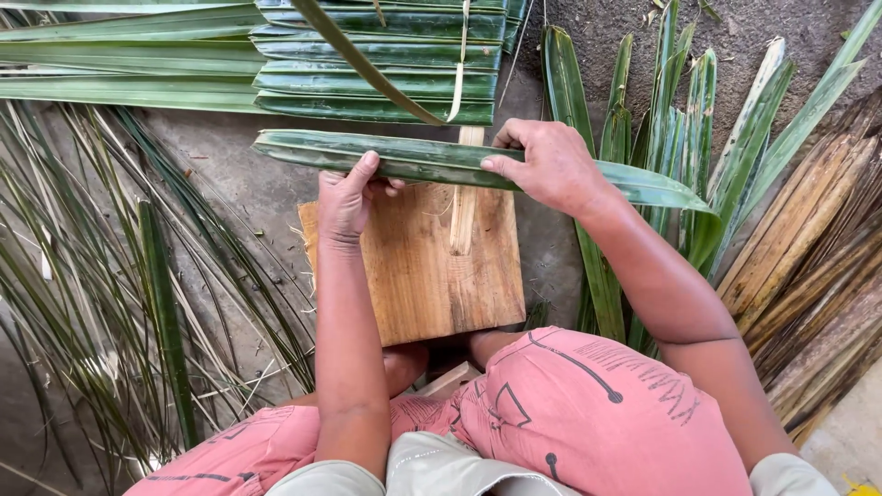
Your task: Weaving palm leaves over a wooden spine to create a thatched panel
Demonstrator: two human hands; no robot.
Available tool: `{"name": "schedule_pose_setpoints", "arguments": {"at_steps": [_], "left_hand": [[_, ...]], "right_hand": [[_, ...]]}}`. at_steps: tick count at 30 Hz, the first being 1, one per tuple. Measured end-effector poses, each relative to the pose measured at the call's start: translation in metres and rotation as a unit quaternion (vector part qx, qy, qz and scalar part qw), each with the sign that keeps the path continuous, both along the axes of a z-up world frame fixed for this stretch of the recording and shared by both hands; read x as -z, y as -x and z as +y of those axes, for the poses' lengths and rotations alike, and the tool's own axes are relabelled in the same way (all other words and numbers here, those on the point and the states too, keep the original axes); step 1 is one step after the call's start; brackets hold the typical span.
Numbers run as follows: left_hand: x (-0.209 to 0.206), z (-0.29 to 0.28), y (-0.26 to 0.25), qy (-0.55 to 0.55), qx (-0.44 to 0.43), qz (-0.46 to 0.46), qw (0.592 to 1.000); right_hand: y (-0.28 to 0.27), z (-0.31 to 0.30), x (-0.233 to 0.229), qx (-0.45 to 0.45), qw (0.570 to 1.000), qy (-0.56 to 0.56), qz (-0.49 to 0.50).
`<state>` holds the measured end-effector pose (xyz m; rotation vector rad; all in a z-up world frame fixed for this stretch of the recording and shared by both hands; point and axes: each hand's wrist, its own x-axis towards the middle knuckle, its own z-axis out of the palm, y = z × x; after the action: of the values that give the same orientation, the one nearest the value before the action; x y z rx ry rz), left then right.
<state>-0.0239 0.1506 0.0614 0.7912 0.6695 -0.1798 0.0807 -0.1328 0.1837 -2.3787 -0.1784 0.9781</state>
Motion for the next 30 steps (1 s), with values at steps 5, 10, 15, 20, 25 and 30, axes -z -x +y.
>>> {"name": "schedule_pose_setpoints", "arguments": {"at_steps": [5,10,15,20,25,30], "left_hand": [[-0.004,-0.011,-0.005,-0.014,-0.008,0.021,1.000],[-0.006,-0.014,-0.013,-0.017,-0.002,0.022,1.000],[0.011,-0.014,-0.009,-0.027,-0.004,0.030,0.999],[0.019,-0.017,-0.009,-0.019,-0.031,0.045,0.998],[0.033,-0.029,-0.009,-0.001,-0.083,0.062,0.995],[0.026,-0.064,-0.012,0.033,-0.091,0.121,0.988]], "right_hand": [[-0.003,-0.008,0.020,-0.004,1.000,0.001,0.005],[-0.002,-0.014,0.034,0.042,0.999,-0.021,0.027],[-0.003,-0.013,0.038,0.060,0.997,-0.041,0.017],[-0.004,-0.012,0.043,0.053,0.996,-0.072,-0.009],[-0.008,-0.011,0.047,0.047,0.995,-0.088,-0.023],[-0.007,-0.012,0.051,0.039,0.995,-0.085,-0.030]]}}
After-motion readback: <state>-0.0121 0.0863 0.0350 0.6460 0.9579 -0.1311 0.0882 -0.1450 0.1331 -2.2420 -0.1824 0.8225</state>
